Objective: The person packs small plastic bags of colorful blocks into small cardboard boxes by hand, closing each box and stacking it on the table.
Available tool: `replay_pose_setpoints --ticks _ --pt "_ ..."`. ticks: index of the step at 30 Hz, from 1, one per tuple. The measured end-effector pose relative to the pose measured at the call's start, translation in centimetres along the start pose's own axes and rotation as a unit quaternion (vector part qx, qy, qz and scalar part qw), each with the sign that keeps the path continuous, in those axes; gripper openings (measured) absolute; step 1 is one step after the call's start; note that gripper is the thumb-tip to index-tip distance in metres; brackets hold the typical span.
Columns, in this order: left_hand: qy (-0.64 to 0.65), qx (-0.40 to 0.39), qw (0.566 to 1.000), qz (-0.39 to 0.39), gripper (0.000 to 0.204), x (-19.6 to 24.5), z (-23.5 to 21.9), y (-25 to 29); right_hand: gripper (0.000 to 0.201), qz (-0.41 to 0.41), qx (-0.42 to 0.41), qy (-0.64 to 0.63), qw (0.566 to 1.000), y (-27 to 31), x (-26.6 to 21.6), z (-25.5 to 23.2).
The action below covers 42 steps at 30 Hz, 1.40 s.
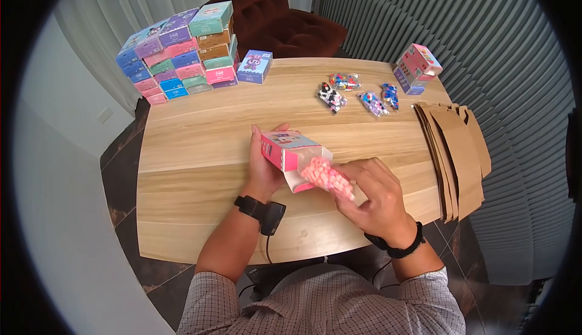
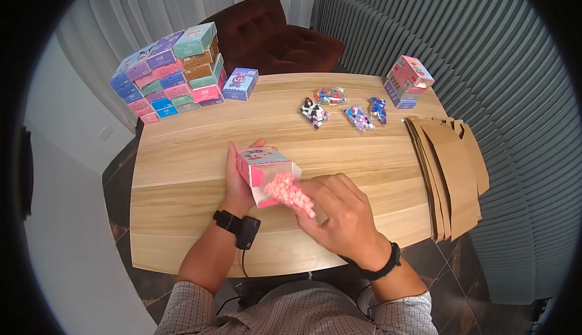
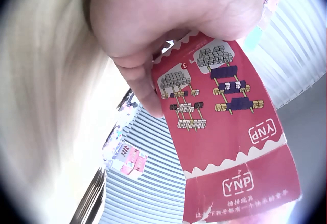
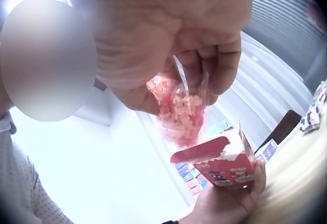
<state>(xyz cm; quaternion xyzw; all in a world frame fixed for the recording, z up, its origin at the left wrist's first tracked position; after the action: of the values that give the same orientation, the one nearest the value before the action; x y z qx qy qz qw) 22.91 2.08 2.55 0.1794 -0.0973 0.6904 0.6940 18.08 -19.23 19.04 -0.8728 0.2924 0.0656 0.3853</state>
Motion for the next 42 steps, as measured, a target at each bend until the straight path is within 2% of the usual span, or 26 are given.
replay_pose_setpoints --ticks 3,6,11,16,20,22,28,34,38,42 --pt "-0.022 -0.017 1.0 -0.006 0.076 -0.2 -0.1 -0.2 0.036 0.013 -0.011 0.058 0.998 0.0 0.6 1.3" --pt "-0.028 -0.027 0.999 -0.022 0.075 -0.8 -0.2 -0.3 0.036 0.04 0.004 0.06 0.997 0.6 1.2 3.3" --pt "-0.072 -0.02 0.997 0.008 0.076 -0.1 0.6 0.3 0.039 -0.002 0.008 0.02 1.0 -0.1 0.3 3.9" --pt "-0.02 -0.006 1.0 -0.02 0.076 -0.1 0.9 0.5 0.045 -0.022 0.012 0.017 1.0 0.8 0.4 3.3" --pt "0.005 -0.043 0.998 -0.047 0.075 -0.5 0.6 0.1 0.051 -0.03 -0.046 0.004 0.998 1.0 0.2 4.0" --pt "-0.011 -0.031 0.998 -0.047 0.074 -0.5 0.5 0.2 0.054 -0.021 -0.066 0.009 0.998 0.8 -0.2 4.5" --pt "-0.014 -0.034 0.998 -0.049 0.075 -0.4 0.4 0.2 0.054 -0.042 -0.076 -0.005 0.996 0.7 -0.3 4.2" --pt "0.0 -0.026 0.997 -0.068 0.076 -0.6 0.3 0.1 0.039 -0.018 0.065 -0.009 0.998 0.9 0.6 3.8" --pt "0.022 -0.061 0.995 -0.072 0.075 -0.8 -0.1 -0.2 0.035 -0.001 0.062 -0.013 0.998 1.0 1.3 4.4" --pt "0.012 -0.061 0.996 -0.063 0.074 -0.8 -0.2 -0.2 0.033 -0.002 0.064 -0.006 0.998 1.0 1.4 4.8"
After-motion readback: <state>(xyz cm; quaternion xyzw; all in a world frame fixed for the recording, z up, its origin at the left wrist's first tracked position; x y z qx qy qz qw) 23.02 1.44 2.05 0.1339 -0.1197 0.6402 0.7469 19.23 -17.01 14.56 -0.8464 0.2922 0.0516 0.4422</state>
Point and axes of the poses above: each hand's wrist, its own y-axis away from the middle knuckle, its own z-axis out of the palm, x = y × z, the point moved 4 cm from there along -y, towards the middle knuckle, and after that the axes turned 5 degrees about y, right-handed, at the moved point
